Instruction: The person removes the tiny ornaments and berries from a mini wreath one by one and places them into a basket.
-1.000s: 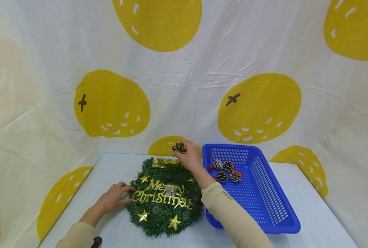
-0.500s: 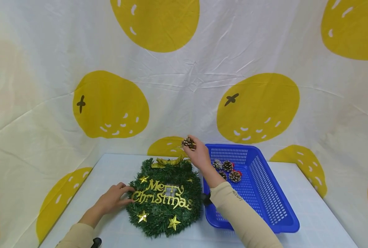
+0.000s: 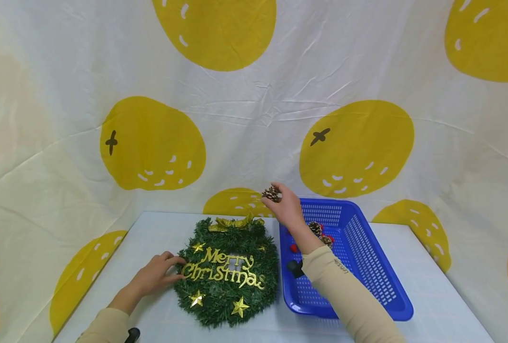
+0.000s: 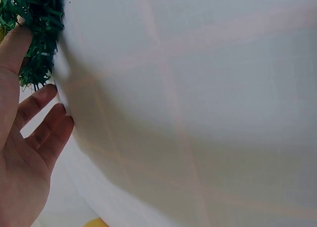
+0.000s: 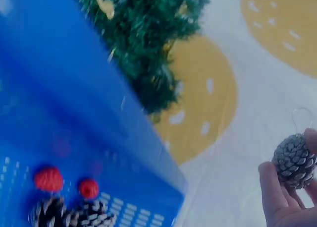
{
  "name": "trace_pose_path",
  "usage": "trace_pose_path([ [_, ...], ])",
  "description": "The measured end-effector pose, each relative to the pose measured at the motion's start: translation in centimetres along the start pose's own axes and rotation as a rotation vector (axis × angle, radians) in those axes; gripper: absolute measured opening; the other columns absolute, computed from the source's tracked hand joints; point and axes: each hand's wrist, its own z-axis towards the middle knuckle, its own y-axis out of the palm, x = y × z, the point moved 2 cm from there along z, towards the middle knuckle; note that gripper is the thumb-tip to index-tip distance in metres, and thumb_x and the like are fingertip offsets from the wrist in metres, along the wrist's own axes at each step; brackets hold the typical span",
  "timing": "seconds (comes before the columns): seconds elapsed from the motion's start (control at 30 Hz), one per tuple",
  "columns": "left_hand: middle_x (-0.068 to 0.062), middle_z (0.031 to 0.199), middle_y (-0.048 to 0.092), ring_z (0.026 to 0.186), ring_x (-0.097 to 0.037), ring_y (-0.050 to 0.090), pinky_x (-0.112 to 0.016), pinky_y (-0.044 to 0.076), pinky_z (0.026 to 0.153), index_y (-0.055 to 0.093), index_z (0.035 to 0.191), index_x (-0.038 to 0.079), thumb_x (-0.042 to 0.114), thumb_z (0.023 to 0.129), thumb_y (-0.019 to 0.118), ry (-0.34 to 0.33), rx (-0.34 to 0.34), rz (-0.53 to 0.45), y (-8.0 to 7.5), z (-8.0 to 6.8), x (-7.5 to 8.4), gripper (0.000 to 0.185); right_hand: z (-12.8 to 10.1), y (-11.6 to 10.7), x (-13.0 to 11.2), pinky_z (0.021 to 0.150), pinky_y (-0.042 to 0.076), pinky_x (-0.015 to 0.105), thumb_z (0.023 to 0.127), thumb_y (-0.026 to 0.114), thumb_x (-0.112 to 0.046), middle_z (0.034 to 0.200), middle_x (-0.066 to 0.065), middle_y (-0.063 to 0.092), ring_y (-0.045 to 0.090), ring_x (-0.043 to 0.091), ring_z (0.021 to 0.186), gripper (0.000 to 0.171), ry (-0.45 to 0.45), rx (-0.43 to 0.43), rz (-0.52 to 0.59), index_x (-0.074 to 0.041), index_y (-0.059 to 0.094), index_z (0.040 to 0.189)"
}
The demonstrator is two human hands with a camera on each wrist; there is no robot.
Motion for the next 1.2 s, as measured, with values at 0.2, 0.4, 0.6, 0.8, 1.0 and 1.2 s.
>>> trace_pose_path([
  [0.2,-0.004,0.106,0.056,0.088,-0.022,0.052,-0.042,0.046,0.065,0.066,0.115,0.023,0.041,0.083,0.076,0.001,-0.001,0.007,-0.1,0.0,0.1,0.039,-0.1,-1.7,0.9,0.078,0.053,0.045,0.093,0.07,-0.029,0.141,0.014,0.051,0.064,0.03,0.102,0.056,-0.004,0.01,-0.085,-0.013,0.05,0.143],
  [0.4,-0.003,0.106,0.056,0.088,-0.022,0.052,-0.041,0.046,0.064,0.066,0.115,0.023,0.043,0.083,0.075,-0.004,-0.006,0.004,-0.1,0.1,0.0,0.039,-0.2,-2.9,2.1,0.081,0.052,0.047,0.094,0.068,-0.028,0.144,0.014,0.049,0.062,0.033,0.107,0.058,0.02,0.007,-0.116,-0.012,0.047,0.146],
  [0.6,-0.003,0.105,0.056,0.088,-0.023,0.052,-0.042,0.046,0.066,0.066,0.114,0.023,0.044,0.083,0.075,0.0,-0.005,-0.004,0.0,0.2,0.1,0.039,-0.1,-4.0,3.4,0.077,0.05,0.046,0.093,0.068,-0.027,0.144,0.015,0.048,0.062,0.032,0.102,0.059,0.047,0.024,-0.134,-0.011,0.047,0.146],
  [0.8,-0.003,0.106,0.056,0.089,-0.023,0.052,-0.042,0.047,0.065,0.066,0.115,0.023,0.043,0.083,0.075,-0.009,-0.011,-0.01,0.0,0.1,0.0,0.039,-0.1,-5.0,4.7,0.089,0.047,0.051,0.093,0.069,-0.026,0.145,0.016,0.048,0.057,0.037,0.113,0.06,0.062,0.035,-0.158,-0.009,0.046,0.146],
  [1.0,-0.004,0.106,0.056,0.089,-0.023,0.052,-0.043,0.047,0.066,0.066,0.115,0.023,0.044,0.083,0.075,-0.001,-0.011,-0.01,0.1,0.1,0.1,0.039,-0.2,-5.7,6.2,0.1,0.04,0.055,0.093,0.068,-0.027,0.145,0.018,0.046,0.044,0.04,0.13,0.062,0.098,0.038,-0.17,-0.008,0.045,0.146],
  [1.2,-0.004,0.105,0.056,0.087,-0.022,0.052,-0.043,0.047,0.066,0.066,0.115,0.021,0.044,0.084,0.074,0.031,-0.001,-0.003,-0.2,0.1,0.2,0.04,-0.5,-6.1,7.5,0.101,0.039,0.055,0.092,0.068,-0.026,0.144,0.02,0.047,0.044,0.04,0.129,0.062,0.12,0.055,-0.158,-0.005,0.045,0.146],
])
